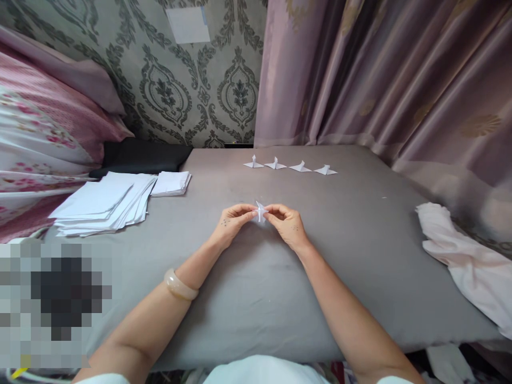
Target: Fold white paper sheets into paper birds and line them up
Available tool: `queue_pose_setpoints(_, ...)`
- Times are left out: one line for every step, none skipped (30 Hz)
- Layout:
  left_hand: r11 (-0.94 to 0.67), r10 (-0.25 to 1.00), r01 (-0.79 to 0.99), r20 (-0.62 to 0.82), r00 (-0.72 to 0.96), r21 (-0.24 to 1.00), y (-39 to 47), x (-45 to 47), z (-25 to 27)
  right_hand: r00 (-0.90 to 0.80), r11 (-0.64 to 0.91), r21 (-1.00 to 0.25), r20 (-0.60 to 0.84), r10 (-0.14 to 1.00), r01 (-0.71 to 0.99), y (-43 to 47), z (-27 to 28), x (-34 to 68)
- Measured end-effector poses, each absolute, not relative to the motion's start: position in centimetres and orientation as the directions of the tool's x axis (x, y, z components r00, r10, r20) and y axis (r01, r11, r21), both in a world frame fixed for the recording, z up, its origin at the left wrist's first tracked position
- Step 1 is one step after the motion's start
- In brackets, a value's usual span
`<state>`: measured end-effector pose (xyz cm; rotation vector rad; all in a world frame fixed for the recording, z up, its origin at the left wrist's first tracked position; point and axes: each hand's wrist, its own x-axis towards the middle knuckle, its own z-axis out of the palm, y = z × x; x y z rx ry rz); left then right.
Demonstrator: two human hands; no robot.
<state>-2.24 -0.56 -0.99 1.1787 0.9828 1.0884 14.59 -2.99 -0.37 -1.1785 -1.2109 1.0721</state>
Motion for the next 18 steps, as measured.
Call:
queue_pose_setpoints(0.048,0.978,-0.125,-0.021,0.209,0.991,-0.57,-2.22,-0.98,0.074,0.104,-0.994,0.105,0.992,0.024,-2.99,-0.41,14.58)
queue_pose_setpoints(0.044,0.977,-0.127,-0.017,0.212,0.991,-0.59,-2.2,-0.98,0.076,0.108,-0.994,0.11,0.991,0.034,-2.98,-0.46,14.58)
queue_pose_setpoints(0.04,0.977,-0.128,-0.012,0.215,0.991,-0.6,-2.18,-0.97,0.081,0.115,-0.992,0.119,0.99,0.053,-2.97,-0.5,14.61)
queue_pose_setpoints(0.037,0.976,-0.128,-0.008,0.216,0.991,-0.61,-2.16,-0.96,0.088,0.127,-0.989,0.133,0.987,0.079,-2.94,-0.54,14.65)
queue_pose_setpoints(0.034,0.976,-0.126,-0.006,0.216,0.991,-0.62,-2.15,-0.95,0.096,0.142,-0.984,0.152,0.984,0.11,-2.92,-0.56,14.71)
queue_pose_setpoints(0.032,0.977,-0.124,-0.005,0.215,0.992,-0.63,-2.14,-0.95,0.103,0.158,-0.977,0.173,0.979,0.142,-2.89,-0.57,14.77)
queue_pose_setpoints(0.031,0.977,-0.12,-0.005,0.212,0.992,-0.63,-2.13,-0.95,0.107,0.173,-0.971,0.193,0.975,0.167,-2.88,-0.55,14.84)
queue_pose_setpoints(0.03,0.978,-0.116,-0.005,0.21,0.993,-0.64,-2.12,-0.95,0.106,0.184,-0.966,0.206,0.973,0.183,-2.87,-0.5,14.9)
queue_pose_setpoints(0.029,0.978,-0.113,-0.005,0.208,0.993,-0.65,-2.11,-0.95,0.103,0.191,-0.963,0.213,0.972,0.188,-2.87,-0.44,14.94)
queue_pose_setpoints(0.027,0.978,-0.11,-0.004,0.207,0.994,-0.67,-2.09,-0.93,0.097,0.191,-0.964,0.211,0.973,0.184,-2.89,-0.35,14.97)
queue_pose_setpoints(0.027,0.978,-0.107,-0.004,0.207,0.994,-0.69,-2.06,-0.92,0.092,0.182,-0.967,0.201,0.975,0.175,-2.92,-0.26,14.98)
queue_pose_setpoints(0.028,0.978,-0.105,-0.006,0.208,0.994,-0.72,-2.04,-0.89,0.087,0.167,-0.972,0.183,0.979,0.165,-2.96,-0.17,14.97)
queue_pose_setpoints(0.031,0.978,-0.103,-0.009,0.209,0.994,-0.76,-2.0,-0.85,0.081,0.15,-0.976,0.164,0.983,0.155,-3.01,-0.11,14.93)
queue_pose_setpoints(0.034,0.978,-0.101,-0.012,0.21,0.994,-0.79,-1.97,-0.82,0.075,0.136,-0.98,0.148,0.986,0.148,-3.05,-0.07,14.88)
queue_pose_setpoints(0.036,0.977,-0.096,-0.015,0.212,0.995,-0.82,-1.94,-0.79,0.069,0.126,-0.981,0.137,0.988,0.145,-3.08,-0.08,14.82)
queue_pose_setpoints(0.037,0.977,-0.089,-0.017,0.215,0.995,-0.84,-1.91,-0.77,0.063,0.123,-0.982,0.134,0.989,0.143,-3.09,-0.13,14.75)
queue_pose_setpoints(0.033,0.976,-0.08,-0.015,0.217,0.996,-0.84,-1.89,-0.76,0.055,0.129,-0.982,0.138,0.989,0.141,-3.09,-0.24,14.69)
queue_pose_setpoints(0.022,0.976,-0.069,-0.006,0.218,0.997,-0.83,-1.88,-0.77,0.044,0.138,-0.981,0.145,0.988,0.138,-3.07,-0.38,14.63)
